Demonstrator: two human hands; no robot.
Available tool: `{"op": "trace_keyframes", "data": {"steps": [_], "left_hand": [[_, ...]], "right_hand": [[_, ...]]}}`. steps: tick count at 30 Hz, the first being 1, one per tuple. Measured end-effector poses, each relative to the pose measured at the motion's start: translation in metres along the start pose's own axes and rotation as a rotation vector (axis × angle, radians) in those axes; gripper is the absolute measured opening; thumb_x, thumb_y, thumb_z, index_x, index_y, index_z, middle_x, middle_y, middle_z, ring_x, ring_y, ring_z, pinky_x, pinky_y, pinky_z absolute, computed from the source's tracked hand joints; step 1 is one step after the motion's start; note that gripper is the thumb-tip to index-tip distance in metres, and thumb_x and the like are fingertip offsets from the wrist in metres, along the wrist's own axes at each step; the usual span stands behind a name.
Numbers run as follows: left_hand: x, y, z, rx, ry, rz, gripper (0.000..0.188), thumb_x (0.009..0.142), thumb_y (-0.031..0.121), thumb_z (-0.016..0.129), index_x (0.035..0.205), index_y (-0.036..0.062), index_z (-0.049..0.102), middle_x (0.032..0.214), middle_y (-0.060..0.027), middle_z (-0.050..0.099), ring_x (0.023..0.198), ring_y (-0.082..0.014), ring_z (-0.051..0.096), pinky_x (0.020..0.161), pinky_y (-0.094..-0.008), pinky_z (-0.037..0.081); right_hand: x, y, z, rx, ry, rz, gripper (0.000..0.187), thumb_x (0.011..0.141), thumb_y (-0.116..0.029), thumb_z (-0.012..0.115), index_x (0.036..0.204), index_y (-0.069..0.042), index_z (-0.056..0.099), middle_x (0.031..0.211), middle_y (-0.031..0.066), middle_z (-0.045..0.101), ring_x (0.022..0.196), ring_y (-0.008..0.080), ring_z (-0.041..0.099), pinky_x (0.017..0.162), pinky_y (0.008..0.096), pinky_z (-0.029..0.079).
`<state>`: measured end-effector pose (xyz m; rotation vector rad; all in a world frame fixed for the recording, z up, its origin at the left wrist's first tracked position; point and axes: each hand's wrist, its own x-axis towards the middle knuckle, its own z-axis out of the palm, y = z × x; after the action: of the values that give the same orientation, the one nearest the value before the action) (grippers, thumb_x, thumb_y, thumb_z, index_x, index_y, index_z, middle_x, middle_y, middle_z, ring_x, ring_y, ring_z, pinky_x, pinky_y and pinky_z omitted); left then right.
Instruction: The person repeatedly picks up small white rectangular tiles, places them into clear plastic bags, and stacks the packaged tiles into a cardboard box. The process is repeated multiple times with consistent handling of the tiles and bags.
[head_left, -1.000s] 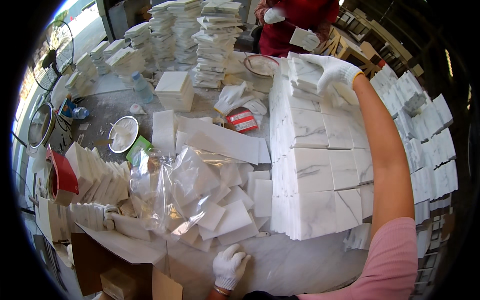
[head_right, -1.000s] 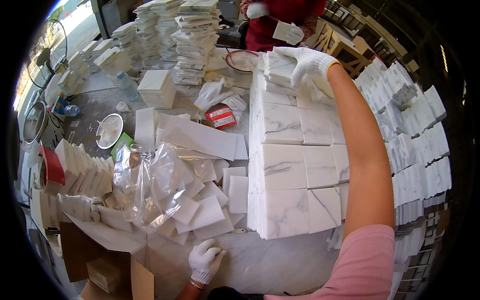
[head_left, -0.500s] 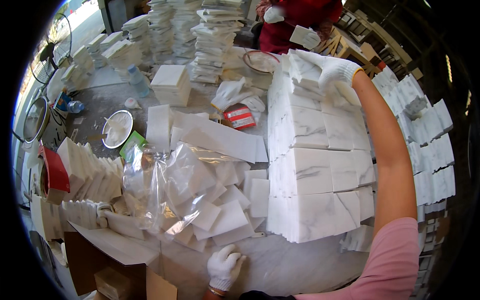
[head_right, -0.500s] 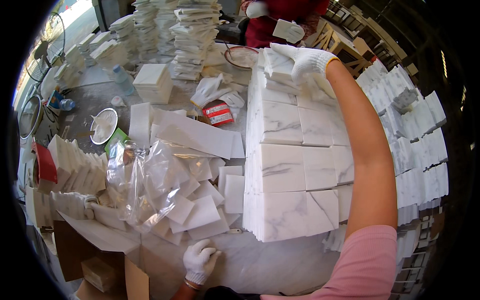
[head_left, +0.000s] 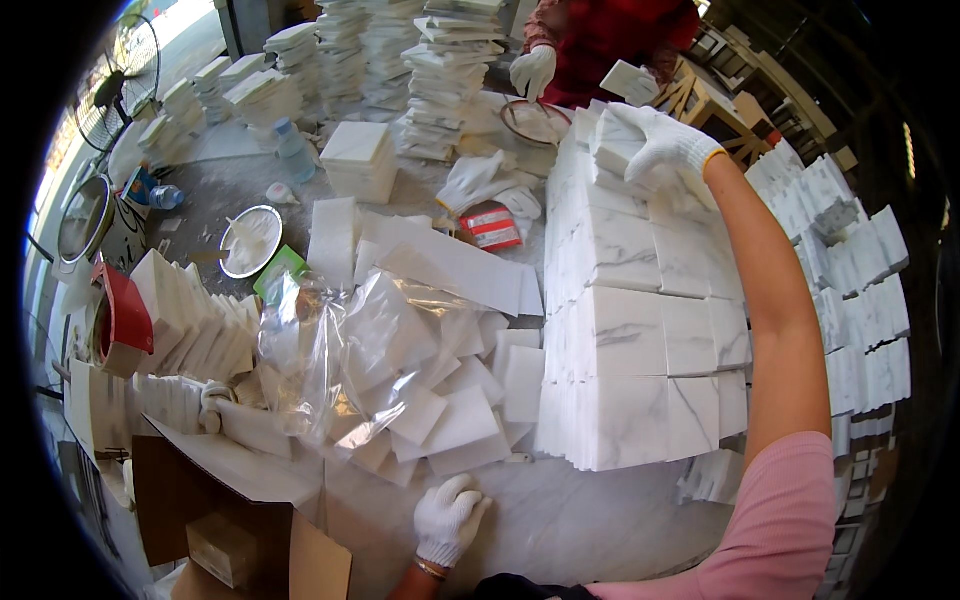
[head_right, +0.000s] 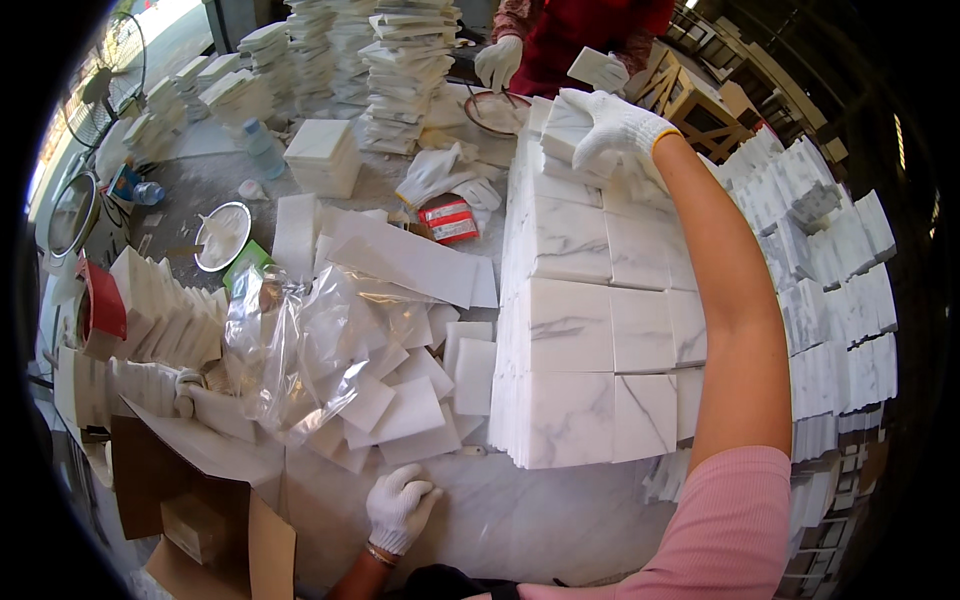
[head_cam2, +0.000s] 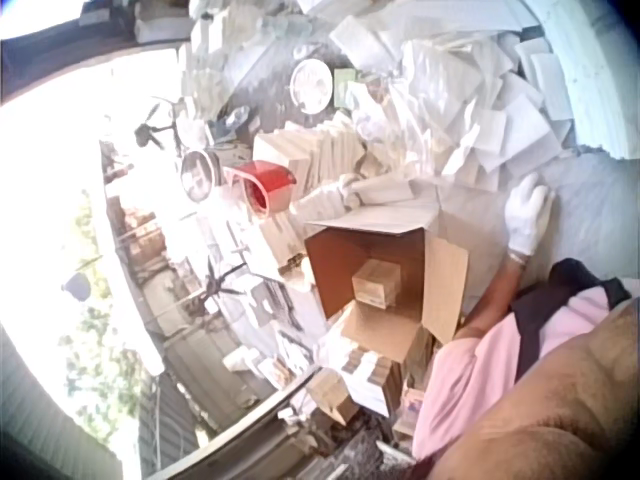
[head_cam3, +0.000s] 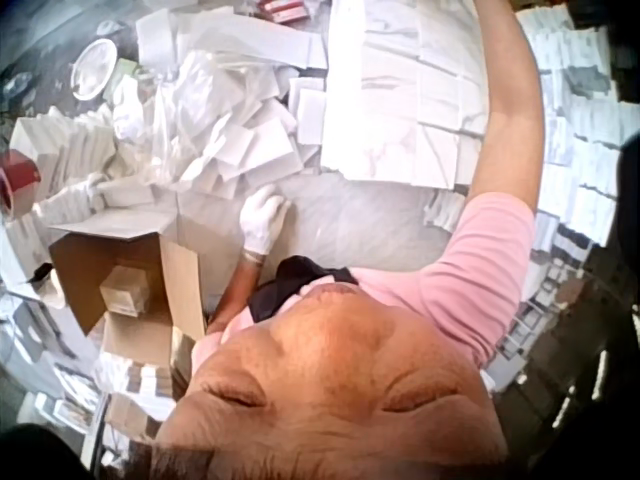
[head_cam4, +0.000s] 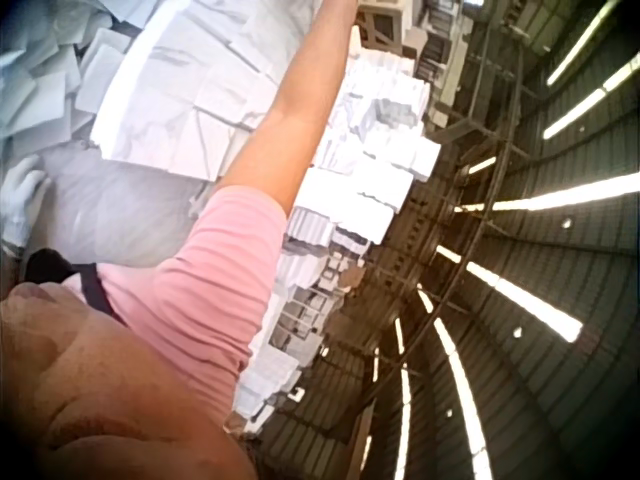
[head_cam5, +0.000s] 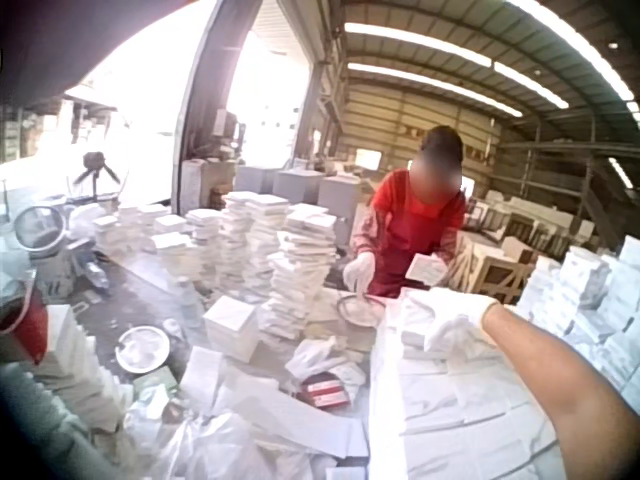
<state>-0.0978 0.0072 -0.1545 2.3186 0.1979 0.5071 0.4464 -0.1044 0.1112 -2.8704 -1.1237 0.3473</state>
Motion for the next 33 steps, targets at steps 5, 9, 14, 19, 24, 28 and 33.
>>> {"op": "trace_keyframes", "data": {"steps": [5, 9, 14, 19, 24, 28, 33], "left_hand": [[-0.01, -0.002, 0.002, 0.019, -0.015, -0.014, 0.025, 0.065, 0.018, 0.087, 0.081, 0.0133, 0.068, 0.103, -0.0066, 0.069, 0.087, -0.0284, 0.065, 0.073, -0.0398, 0.052], [-0.002, -0.006, 0.005, -0.006, -0.013, -0.009, 0.023, 0.067, 0.016, 0.085, 0.08, 0.01, 0.067, 0.105, -0.0098, 0.069, 0.087, -0.0309, 0.065, 0.074, -0.0395, 0.053], [-0.007, -0.008, 0.005, -0.008, 0.007, -0.003, 0.021, 0.068, 0.016, 0.084, 0.078, 0.0093, 0.066, 0.104, -0.0076, 0.069, 0.088, -0.0284, 0.065, 0.076, -0.0378, 0.053], [-0.008, -0.01, 0.008, 0.012, 0.065, 0.036, 0.02, 0.069, 0.017, 0.083, 0.076, 0.0095, 0.066, 0.101, -0.0045, 0.069, 0.087, -0.0275, 0.064, 0.076, -0.0373, 0.052], [-0.006, -0.011, 0.012, 0.013, 0.082, 0.096, 0.019, 0.07, 0.019, 0.083, 0.075, 0.0099, 0.067, 0.1, -0.0028, 0.069, 0.087, -0.0279, 0.064, 0.075, -0.0377, 0.052], [-0.01, -0.015, 0.014, 0.041, 0.109, 0.111, 0.019, 0.071, 0.021, 0.083, 0.076, 0.0107, 0.068, 0.102, -0.0025, 0.069, 0.088, -0.0275, 0.064, 0.076, -0.0381, 0.052], [-0.011, -0.019, 0.017, 0.061, 0.077, 0.106, 0.019, 0.073, 0.023, 0.083, 0.076, 0.011, 0.068, 0.102, -0.0026, 0.069, 0.09, -0.0272, 0.063, 0.077, -0.0377, 0.051]], "right_hand": [[-0.035, -0.01, 0.003, -0.072, 0.198, 0.019, 0.111, 0.054, -0.036, 0.083, 0.153, -0.006, 0.04, 0.141, 0.0234, 0.052, 0.133, 0.0356, 0.049, 0.113, 0.0363, 0.037], [-0.122, -0.037, -0.005, 0.185, 0.35, -0.105, 0.107, 0.059, -0.027, 0.088, 0.152, -0.001, 0.04, 0.147, 0.0147, 0.051, 0.135, 0.0247, 0.048, 0.114, 0.034, 0.035], [-0.29, -0.11, 0.033, 0.166, 0.254, -0.347, 0.11, 0.058, -0.039, 0.084, 0.154, -0.009, 0.04, 0.15, 0.0137, 0.05, 0.135, 0.0281, 0.051, 0.114, 0.0415, 0.038], [-0.402, -0.216, 0.132, 0.389, 0.002, -0.364, 0.113, 0.045, -0.039, 0.085, 0.146, -0.002, 0.048, 0.14, 0.0194, 0.052, 0.13, 0.0374, 0.051, 0.112, 0.0455, 0.037], [-0.437, -0.264, 0.249, 0.344, 0.018, -0.282, 0.096, 0.055, -0.033, 0.079, 0.143, -0.008, 0.05, 0.124, 0.0164, 0.054, 0.115, 0.0374, 0.051, 0.102, 0.0463, 0.04], [-0.442, -0.288, 0.304, 0.29, 0.003, -0.237, 0.09, 0.055, -0.031, 0.077, 0.14, -0.009, 0.054, 0.121, 0.0132, 0.054, 0.113, 0.0359, 0.052, 0.1, 0.0457, 0.04], [-0.446, -0.297, 0.333, 0.181, 0.033, -0.273, 0.089, 0.054, -0.03, 0.075, 0.138, -0.01, 0.055, 0.114, 0.0135, 0.054, 0.108, 0.0346, 0.054, 0.095, 0.0445, 0.043]]}}
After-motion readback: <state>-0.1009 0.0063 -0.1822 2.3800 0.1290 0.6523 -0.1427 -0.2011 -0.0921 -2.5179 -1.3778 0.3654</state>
